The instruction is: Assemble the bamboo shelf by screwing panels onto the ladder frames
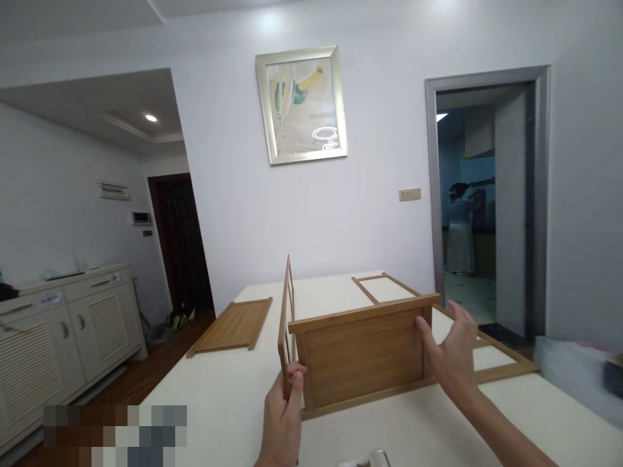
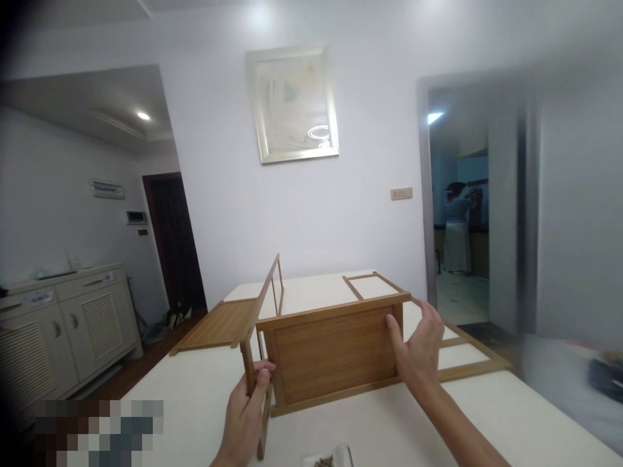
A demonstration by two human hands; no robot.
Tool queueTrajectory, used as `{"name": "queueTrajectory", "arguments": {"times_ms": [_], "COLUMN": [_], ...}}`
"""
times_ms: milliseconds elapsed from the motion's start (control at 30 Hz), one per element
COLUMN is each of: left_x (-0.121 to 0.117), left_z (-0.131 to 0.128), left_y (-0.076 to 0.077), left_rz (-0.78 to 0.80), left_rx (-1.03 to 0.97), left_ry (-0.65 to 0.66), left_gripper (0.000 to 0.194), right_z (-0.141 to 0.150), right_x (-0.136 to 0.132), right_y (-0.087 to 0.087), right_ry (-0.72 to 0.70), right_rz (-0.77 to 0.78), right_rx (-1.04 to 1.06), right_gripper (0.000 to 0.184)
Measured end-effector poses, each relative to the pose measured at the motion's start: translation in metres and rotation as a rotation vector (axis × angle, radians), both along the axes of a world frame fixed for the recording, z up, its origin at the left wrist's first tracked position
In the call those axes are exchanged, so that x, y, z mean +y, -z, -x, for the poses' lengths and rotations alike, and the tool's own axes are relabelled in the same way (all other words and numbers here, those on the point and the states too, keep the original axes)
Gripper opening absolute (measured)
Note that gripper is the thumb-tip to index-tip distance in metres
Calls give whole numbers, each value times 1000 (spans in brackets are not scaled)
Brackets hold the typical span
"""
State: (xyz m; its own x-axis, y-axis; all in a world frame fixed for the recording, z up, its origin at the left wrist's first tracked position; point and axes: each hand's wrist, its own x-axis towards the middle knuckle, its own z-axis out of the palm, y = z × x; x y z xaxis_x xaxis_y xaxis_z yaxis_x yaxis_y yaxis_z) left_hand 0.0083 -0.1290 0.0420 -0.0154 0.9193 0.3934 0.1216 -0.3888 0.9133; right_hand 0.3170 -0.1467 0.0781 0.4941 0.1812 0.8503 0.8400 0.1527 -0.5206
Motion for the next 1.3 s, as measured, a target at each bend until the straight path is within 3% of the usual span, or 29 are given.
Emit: {"name": "queueTrajectory", "arguments": {"times_ms": [133, 233, 367, 467, 600, 700, 833, 967, 1133, 1300], "left_x": [-2, -1, 2, 3, 2, 3, 7, 10, 12, 13], "left_z": [0, 0, 1, 1, -1, 0, 3, 7, 8, 3], "left_y": [-1, 0, 1, -1, -3, -1, 3, 2, 0, 8], "left_rz": [-5, -4, -6, -32, -42, -43, -26, -43, 34, 30], "left_rx": [-6, -12, -31, -27, 19, 28, 42, 27, -82, -228], "left_ry": [6, 2, 13, 40, -14, -27, 56, 52, 114, 59], "left_gripper": [43, 43, 45, 48, 48, 47, 51, 55, 59, 50], "right_z": [27, 71, 138, 167, 170, 163, 159, 164, 169, 171], "right_x": [-7, -8, -1, 12, 33, 42, 43, 38, 36, 39], "right_y": [-25, -52, -85, -100, -109, -111, -110, -110, -113, -119], "right_ry": [61, -133, -526, -622, -719, -808, -846, -863, -828, -675], "right_rz": [46, 164, 400, 588, 691, 745, 704, 658, 691, 690], "right_rx": [-497, -742, -902, -888, -765, -711, -634, -640, -702, -730], "right_gripper": [56, 53, 52, 59, 75, 70, 64, 67, 59, 58]}}
